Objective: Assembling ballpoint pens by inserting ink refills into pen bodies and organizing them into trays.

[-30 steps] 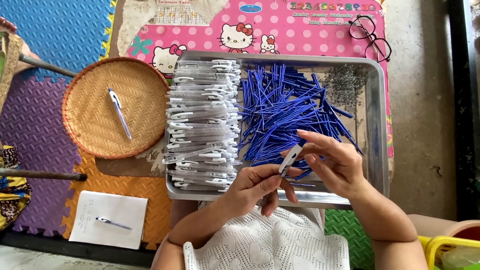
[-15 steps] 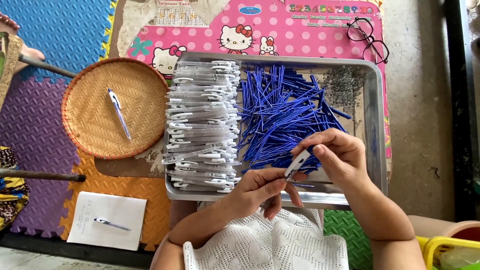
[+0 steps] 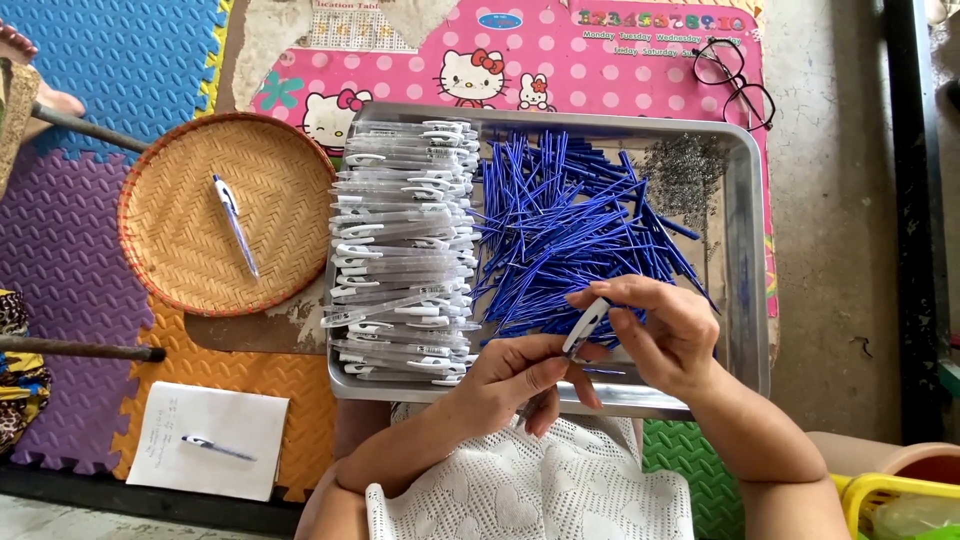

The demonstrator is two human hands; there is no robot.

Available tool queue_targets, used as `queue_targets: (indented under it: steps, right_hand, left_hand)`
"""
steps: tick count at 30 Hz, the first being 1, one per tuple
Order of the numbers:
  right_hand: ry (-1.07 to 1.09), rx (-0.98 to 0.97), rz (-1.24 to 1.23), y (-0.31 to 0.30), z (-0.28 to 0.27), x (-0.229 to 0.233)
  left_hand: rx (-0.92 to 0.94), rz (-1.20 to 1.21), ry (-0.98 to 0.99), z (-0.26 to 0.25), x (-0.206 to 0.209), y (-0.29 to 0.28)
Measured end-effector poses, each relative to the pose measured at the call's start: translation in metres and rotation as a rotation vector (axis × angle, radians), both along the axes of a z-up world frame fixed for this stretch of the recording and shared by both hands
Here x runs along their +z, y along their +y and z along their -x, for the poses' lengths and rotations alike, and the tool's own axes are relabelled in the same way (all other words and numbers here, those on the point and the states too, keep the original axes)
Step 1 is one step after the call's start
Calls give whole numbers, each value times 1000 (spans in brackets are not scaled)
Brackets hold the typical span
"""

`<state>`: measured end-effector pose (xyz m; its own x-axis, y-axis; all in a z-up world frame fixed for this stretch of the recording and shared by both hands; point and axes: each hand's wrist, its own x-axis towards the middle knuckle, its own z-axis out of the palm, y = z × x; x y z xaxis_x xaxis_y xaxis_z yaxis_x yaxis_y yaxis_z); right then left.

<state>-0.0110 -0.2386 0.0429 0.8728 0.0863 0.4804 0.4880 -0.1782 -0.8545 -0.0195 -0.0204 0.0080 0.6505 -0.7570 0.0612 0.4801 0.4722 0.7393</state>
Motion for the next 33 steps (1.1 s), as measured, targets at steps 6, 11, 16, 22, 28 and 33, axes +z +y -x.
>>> queue_targets:
  steps: [6,11,16,22,28,33]
  right_hand:
    - [299,274,-282,16,-4,-2]
    - [212,237,-58,28,-8,-6]
    - [236,272,-50,26,-11,-16]
    - [267,272,-90,29,-18,-17]
    - [346,341,-198,19,-35,-10]
    - [351,357,-180,5,-44,-23]
  left_hand:
    - [212,-142,-271,-6,-29,-8]
    - [306,-306,-431,-12,-20,-11]
    - [309,-279,-390,-12,-22,-11]
    - [324,-256,-381,-20,-39,-13]
    - [349,-239,-419,-32,-19,-18]
    - [369,-263,-496,-42,-28,-25]
